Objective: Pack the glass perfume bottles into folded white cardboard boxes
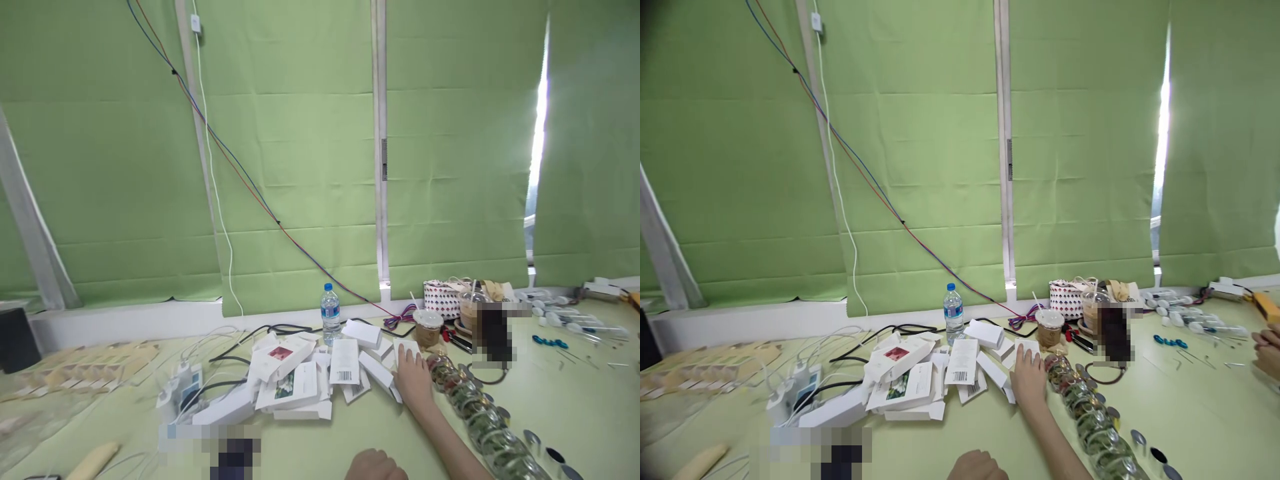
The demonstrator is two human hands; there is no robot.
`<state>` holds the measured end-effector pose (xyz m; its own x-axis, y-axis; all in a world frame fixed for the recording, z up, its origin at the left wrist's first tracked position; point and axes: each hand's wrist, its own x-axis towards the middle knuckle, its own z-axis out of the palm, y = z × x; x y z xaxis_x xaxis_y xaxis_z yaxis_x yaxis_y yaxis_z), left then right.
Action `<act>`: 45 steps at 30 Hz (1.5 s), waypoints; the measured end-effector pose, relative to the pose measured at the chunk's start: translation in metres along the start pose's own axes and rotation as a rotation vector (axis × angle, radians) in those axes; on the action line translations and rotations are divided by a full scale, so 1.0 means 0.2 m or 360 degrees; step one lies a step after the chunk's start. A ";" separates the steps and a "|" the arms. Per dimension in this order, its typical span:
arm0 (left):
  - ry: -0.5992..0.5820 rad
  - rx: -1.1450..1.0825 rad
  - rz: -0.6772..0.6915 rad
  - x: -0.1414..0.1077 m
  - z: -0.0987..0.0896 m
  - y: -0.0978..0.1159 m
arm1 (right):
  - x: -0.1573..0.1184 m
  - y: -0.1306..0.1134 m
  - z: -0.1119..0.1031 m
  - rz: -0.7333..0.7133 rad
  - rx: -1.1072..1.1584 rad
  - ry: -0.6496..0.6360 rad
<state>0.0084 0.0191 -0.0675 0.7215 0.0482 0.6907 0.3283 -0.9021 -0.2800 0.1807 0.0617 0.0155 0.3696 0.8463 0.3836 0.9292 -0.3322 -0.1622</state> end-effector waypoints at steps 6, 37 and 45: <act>-0.0317 -0.0092 -0.0442 0.14 -0.17 -0.03 | -0.03 0.00 -0.04 -0.0074 -0.0020 -0.0037; 0.0334 -0.1617 -0.1750 0.29 -0.38 -0.11 | -0.14 0.03 -0.26 0.0274 0.2034 0.0159; 0.0967 -0.3000 -0.2118 0.30 -0.34 -0.22 | -0.26 -0.16 -0.20 0.0269 0.2605 -0.0513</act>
<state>-0.0046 0.0318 0.0320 0.3707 0.9271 0.0551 -0.6568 0.2197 0.7213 0.1331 0.0115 0.0373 0.2475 0.9628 0.1083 -0.1832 0.1563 -0.9706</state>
